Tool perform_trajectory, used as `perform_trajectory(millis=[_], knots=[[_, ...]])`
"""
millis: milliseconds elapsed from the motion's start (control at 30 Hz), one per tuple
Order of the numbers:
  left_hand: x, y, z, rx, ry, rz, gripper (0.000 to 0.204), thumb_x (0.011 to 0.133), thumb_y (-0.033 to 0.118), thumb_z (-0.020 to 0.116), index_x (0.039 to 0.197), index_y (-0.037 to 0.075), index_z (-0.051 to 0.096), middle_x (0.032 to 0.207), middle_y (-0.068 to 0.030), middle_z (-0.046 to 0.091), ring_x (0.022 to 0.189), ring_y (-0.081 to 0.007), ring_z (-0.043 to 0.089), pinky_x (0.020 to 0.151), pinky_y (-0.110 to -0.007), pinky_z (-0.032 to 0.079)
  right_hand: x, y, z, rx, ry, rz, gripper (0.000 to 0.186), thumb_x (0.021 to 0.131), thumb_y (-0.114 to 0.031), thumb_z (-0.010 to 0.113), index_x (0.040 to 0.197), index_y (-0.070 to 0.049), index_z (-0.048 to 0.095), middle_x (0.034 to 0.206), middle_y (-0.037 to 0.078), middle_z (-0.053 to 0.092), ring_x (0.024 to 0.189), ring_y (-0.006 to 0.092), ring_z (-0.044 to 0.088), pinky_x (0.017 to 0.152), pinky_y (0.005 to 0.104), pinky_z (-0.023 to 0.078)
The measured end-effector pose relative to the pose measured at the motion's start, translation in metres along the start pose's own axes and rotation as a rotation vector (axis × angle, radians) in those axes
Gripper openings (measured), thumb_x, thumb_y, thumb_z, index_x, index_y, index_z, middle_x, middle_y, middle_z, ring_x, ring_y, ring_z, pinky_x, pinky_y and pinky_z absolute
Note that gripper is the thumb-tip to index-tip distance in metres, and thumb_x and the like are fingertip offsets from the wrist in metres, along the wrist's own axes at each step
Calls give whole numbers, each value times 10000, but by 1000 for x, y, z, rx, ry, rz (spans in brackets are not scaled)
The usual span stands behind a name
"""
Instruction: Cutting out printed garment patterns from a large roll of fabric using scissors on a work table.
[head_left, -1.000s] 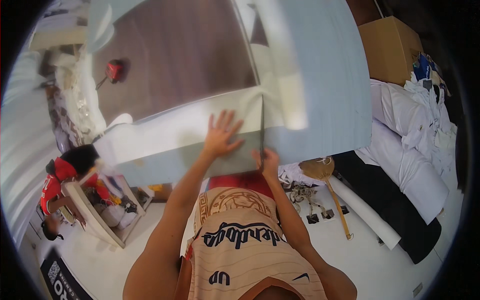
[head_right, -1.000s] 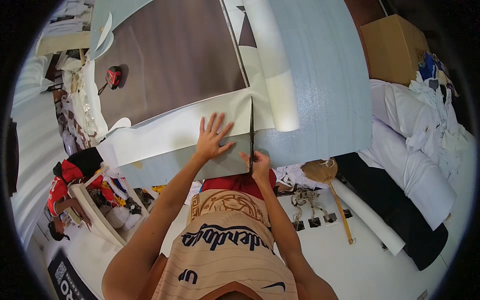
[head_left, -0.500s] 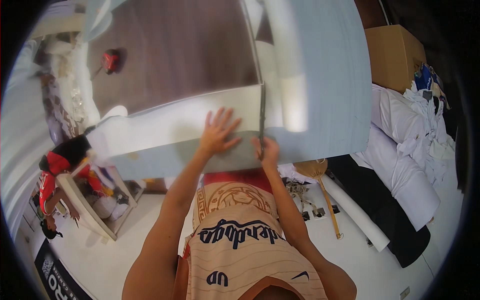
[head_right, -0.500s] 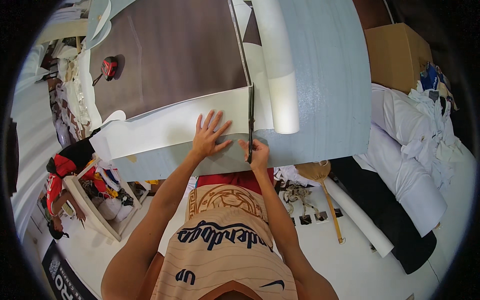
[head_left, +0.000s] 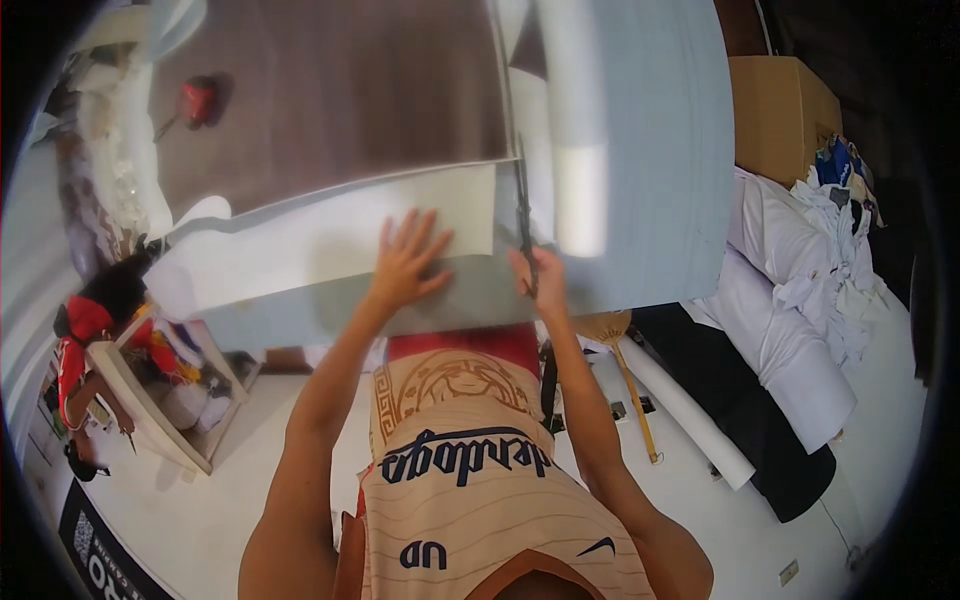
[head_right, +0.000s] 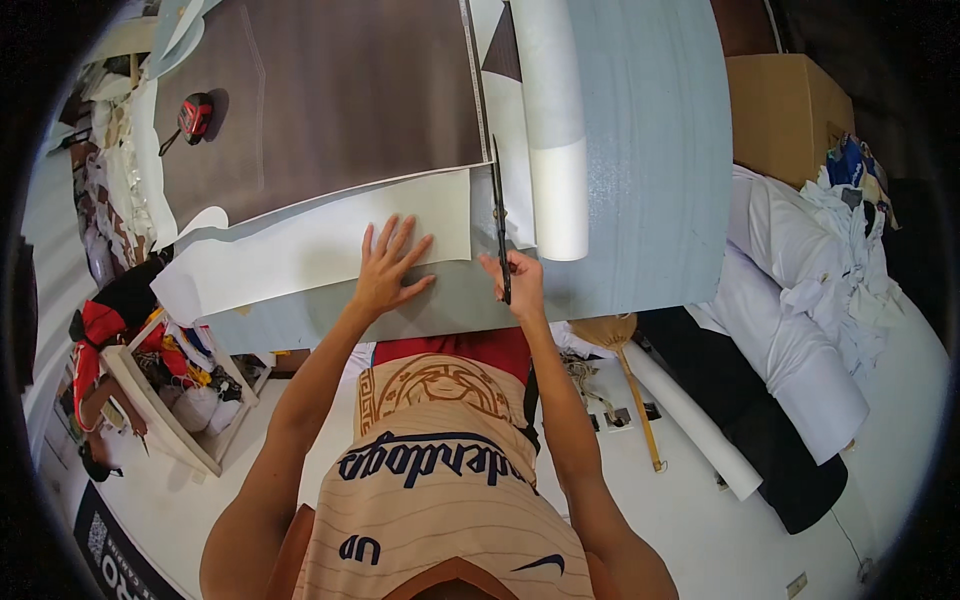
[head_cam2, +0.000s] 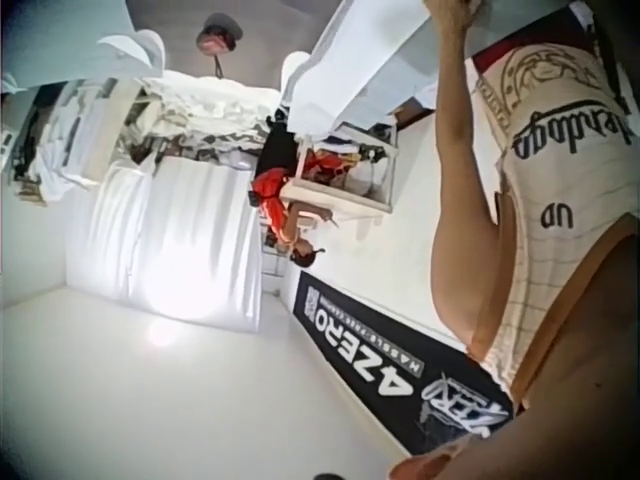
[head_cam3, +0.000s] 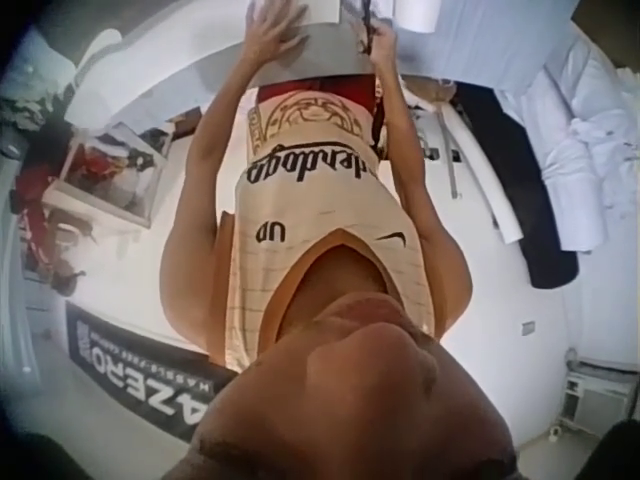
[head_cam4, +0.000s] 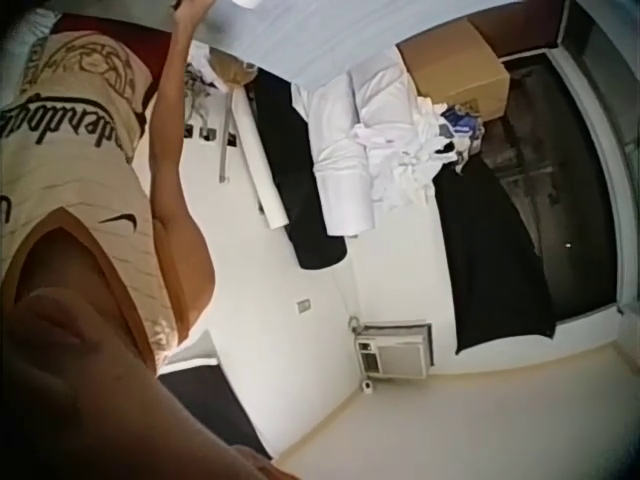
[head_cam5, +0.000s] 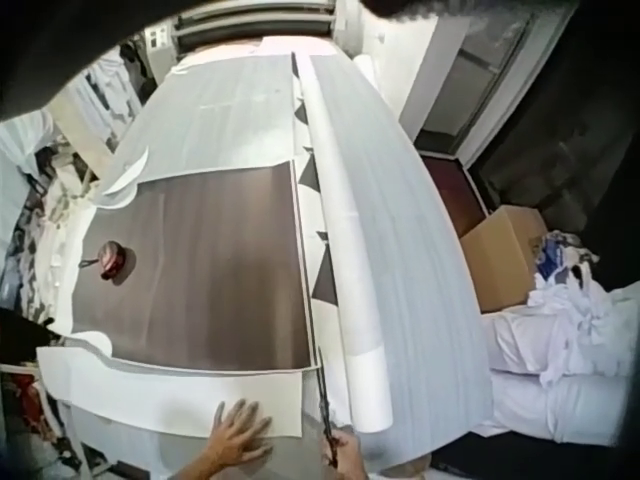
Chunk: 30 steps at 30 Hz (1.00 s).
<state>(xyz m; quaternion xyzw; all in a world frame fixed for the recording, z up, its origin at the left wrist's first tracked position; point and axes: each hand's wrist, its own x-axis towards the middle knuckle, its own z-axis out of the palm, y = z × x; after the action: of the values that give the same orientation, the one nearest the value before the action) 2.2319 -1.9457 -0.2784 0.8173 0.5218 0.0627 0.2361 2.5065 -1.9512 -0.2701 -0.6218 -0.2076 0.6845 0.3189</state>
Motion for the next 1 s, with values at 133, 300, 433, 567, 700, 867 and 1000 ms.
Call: perform_trajectory(millis=[133,300,433,567,700,867,1000], knots=[[0,5,-6,-37,53,-2,659,829,453,748,1417,203,585,1589,-126,388,1461,-379,331,1171,-614,202,2,7,-6,-92,33,-17,289,873,-199,824,725,-53,623,538,-59,498,416,28,418,397,225,301],[53,50,10,-825,286,-536,417,917,317,739,1250,77,667,1056,-76,714,847,-197,669,736,-317,513,5,3,-4,-185,51,6,329,857,-194,840,687,-75,585,530,-52,496,420,27,411,401,222,283],[131,79,16,-1566,249,-890,368,935,299,742,1196,50,668,908,-53,720,637,-110,612,562,-238,444,6,9,-10,-209,42,-69,333,852,-189,845,688,-80,576,531,-56,492,422,27,411,403,220,282],[168,76,33,-2061,308,-1118,241,939,266,731,1022,52,656,871,-44,661,564,-86,540,448,-226,367,7,9,-4,-179,30,-18,323,853,-183,842,700,-76,579,534,-60,486,422,29,412,404,217,283],[183,76,44,-2053,482,-1167,235,925,281,751,899,92,614,796,-20,602,534,-78,497,410,-227,312,7,4,-7,-181,24,-66,286,856,-174,838,728,-61,609,537,-57,492,421,30,415,400,217,290],[186,77,45,-2027,463,-1195,236,931,278,752,885,110,592,770,2,586,535,-75,472,430,-230,305,14,-1,-9,-170,3,-96,270,863,-173,831,743,-48,623,539,-48,507,418,35,423,394,219,306],[188,79,37,-2022,415,-1203,238,940,277,747,878,129,571,749,29,567,542,-72,449,454,-240,289,19,-11,-8,-160,-6,-126,284,872,-183,823,734,-43,618,530,-41,508,411,42,428,391,221,312]])
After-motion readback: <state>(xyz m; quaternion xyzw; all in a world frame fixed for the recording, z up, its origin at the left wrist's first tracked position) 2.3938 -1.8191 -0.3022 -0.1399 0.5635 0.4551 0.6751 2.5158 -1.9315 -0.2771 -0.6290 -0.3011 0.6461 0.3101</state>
